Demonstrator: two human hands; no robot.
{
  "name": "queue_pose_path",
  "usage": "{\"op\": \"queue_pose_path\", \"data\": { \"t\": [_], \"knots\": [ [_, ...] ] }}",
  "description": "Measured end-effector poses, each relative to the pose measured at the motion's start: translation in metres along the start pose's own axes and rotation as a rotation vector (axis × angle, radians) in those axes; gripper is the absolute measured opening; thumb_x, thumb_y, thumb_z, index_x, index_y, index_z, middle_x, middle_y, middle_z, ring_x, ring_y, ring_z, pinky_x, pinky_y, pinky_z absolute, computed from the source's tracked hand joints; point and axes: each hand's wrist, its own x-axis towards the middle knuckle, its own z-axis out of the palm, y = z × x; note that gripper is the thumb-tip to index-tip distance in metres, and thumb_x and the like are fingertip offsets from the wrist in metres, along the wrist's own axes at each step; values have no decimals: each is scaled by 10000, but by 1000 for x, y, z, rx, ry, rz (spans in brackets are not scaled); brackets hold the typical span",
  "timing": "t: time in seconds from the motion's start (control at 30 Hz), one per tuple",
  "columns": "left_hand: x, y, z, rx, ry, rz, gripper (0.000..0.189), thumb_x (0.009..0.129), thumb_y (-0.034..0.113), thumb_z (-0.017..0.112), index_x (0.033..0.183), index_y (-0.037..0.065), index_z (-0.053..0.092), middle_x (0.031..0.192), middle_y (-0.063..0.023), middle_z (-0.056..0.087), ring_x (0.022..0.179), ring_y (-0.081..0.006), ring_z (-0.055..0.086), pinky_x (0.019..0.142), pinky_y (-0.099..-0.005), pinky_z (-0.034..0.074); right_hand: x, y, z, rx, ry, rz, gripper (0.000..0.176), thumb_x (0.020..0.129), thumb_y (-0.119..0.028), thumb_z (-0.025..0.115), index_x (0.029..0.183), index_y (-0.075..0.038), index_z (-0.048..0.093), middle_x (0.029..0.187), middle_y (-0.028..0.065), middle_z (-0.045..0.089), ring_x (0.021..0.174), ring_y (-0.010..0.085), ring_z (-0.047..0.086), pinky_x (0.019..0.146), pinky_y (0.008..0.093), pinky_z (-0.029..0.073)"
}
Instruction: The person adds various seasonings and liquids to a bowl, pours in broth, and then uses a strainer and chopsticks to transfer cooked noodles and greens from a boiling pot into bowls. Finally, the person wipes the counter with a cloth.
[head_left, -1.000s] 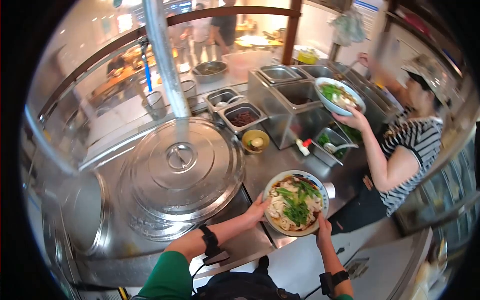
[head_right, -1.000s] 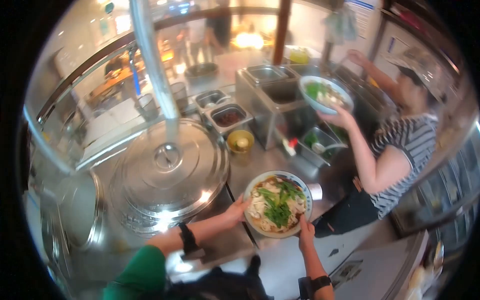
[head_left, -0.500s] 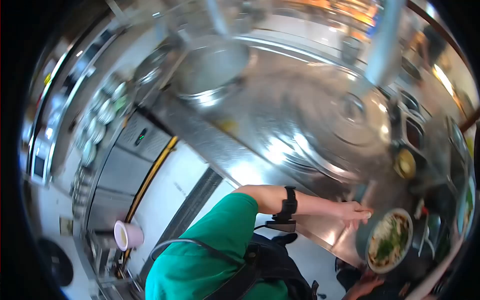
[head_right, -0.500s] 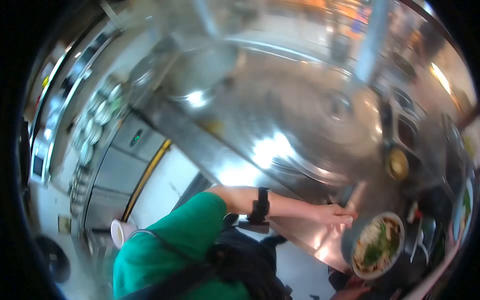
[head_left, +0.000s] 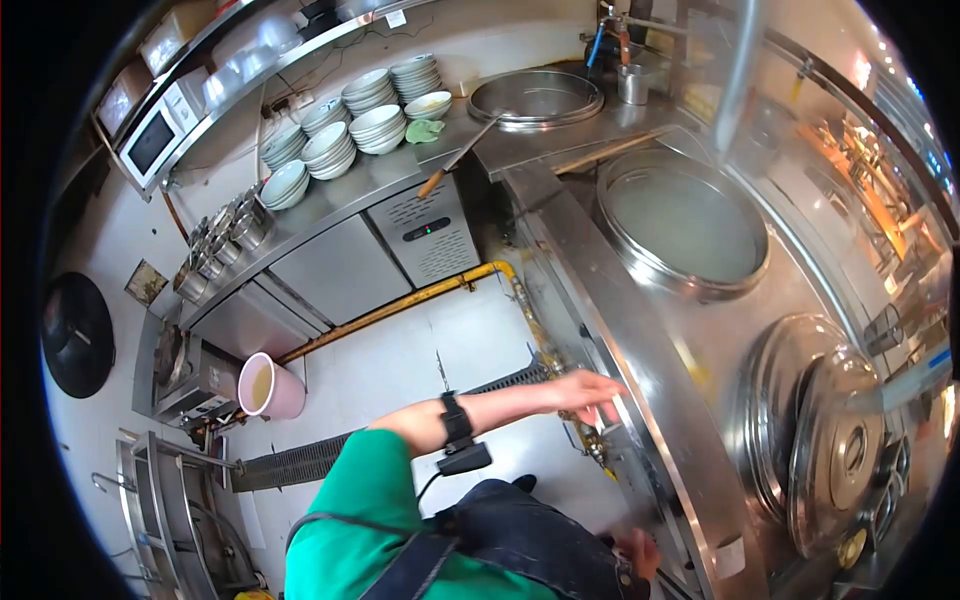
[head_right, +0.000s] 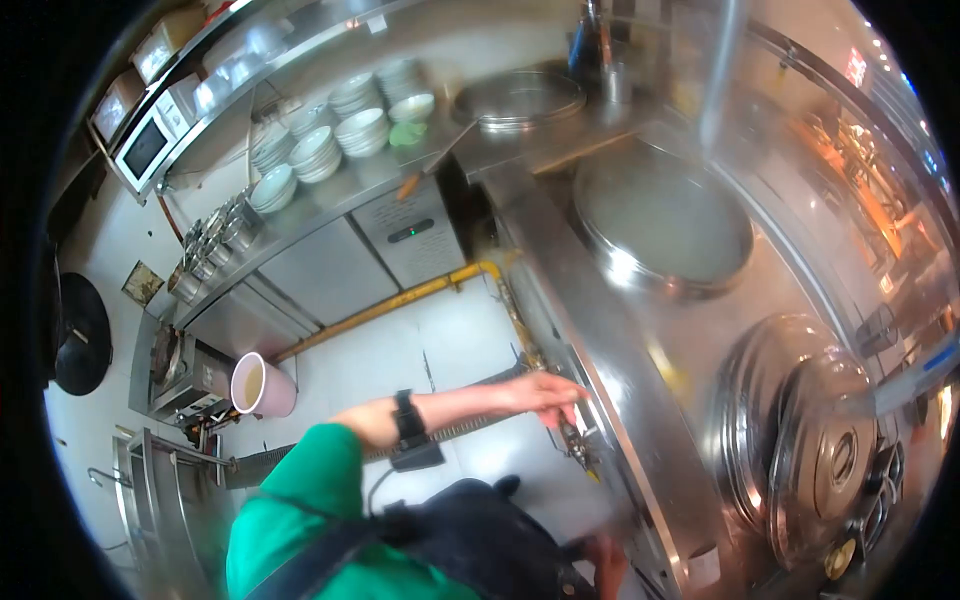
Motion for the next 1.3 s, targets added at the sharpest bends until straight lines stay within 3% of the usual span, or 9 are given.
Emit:
{"op": "queue_pose_path", "data": {
  "t": [0.13, 0.57, 0.7, 0.87, 1.0, 1.07, 1.1, 1.2, 1.3],
  "knots": [
    [-42, -1, -133, -19, 369, -84, 424, 888, 249, 475, 1277, 117, 372, 872, -34, 638, 586, -79, 580, 542, -202, 501, 53, -117, 84, -580, -185, -310, 437, 840, -281, 536, 1183, -18, 467, 982, 112, 610, 914, 209, 584, 764, 310, 465],
    [-81, 62, -493, 166, 1266, 97, 521, 802, 156, 586, 1257, 9, 377, 840, -86, 617, 582, -118, 591, 488, -243, 485, 220, -301, 238, -342, -479, -531, 477, 864, -144, 446, 1284, 36, 308, 1109, 135, 558, 1009, 160, 523, 862, 262, 393],
    [-89, 71, -611, 675, 1436, -35, 590, 737, 344, 632, 1226, 75, 441, 941, -126, 619, 824, -241, 611, 727, -352, 477, 248, -379, 297, -445, -530, -585, 457, 866, -136, 465, 1267, 39, 334, 1022, 117, 605, 927, 138, 566, 834, 264, 420],
    [-67, 74, -758, 1064, 1448, -171, 665, 692, 360, 657, 1239, 74, 409, 1146, -182, 508, 1012, -319, 520, 843, -388, 431, 305, -366, 326, -552, -183, -654, 395, 884, -144, 476, 1232, 28, 401, 937, 99, 635, 855, 118, 589, 790, 239, 445],
    [-42, 68, -880, 1112, 1299, -112, 760, 672, 334, 665, 1278, 30, 323, 1234, -206, 424, 1116, -326, 441, 923, -390, 373, 294, -395, 388, 46, 63, -456, 348, 868, -144, 513, 1162, 38, 478, 884, 91, 642, 814, 116, 603, 755, 248, 469],
    [-29, 62, -921, 1162, 1249, 71, 760, 657, 335, 668, 1275, 36, 340, 1238, -205, 424, 1139, -328, 424, 950, -392, 351, 297, -404, 408, -363, 53, -475, 295, 841, -133, 551, 1102, 7, 550, 874, 109, 651, 824, 137, 613, 771, 279, 466],
    [-23, 69, -932, 1264, 1160, -176, 734, 681, 357, 650, 1275, 45, 353, 1249, -204, 415, 1144, -312, 424, 956, -396, 341, 300, -414, 417, -478, 40, -494, 315, 841, -169, 563, 1110, -5, 549, 842, 90, 659, 797, 133, 618, 745, 274, 475],
    [-1, 18, -1022, 1786, 1178, -46, 449, 782, 409, 523, 1087, 80, 546, 684, -104, 625, 536, -261, 596, 415, -386, 449, 303, -444, 436, -396, 78, -453, 334, 852, -235, 554, 1115, -30, 550, 853, 95, 654, 764, 137, 620, 711, 263, 480],
    [-7, 52, -997, 1376, 1008, -174, 403, 827, 345, 503, 828, -47, 598, 798, -242, 600, 716, -349, 600, 647, -439, 472, 312, -455, 451, -193, 130, -540, 341, 861, -219, 538, 1135, -16, 528, 892, 93, 651, 815, 130, 617, 749, 260, 483]
  ]
}}
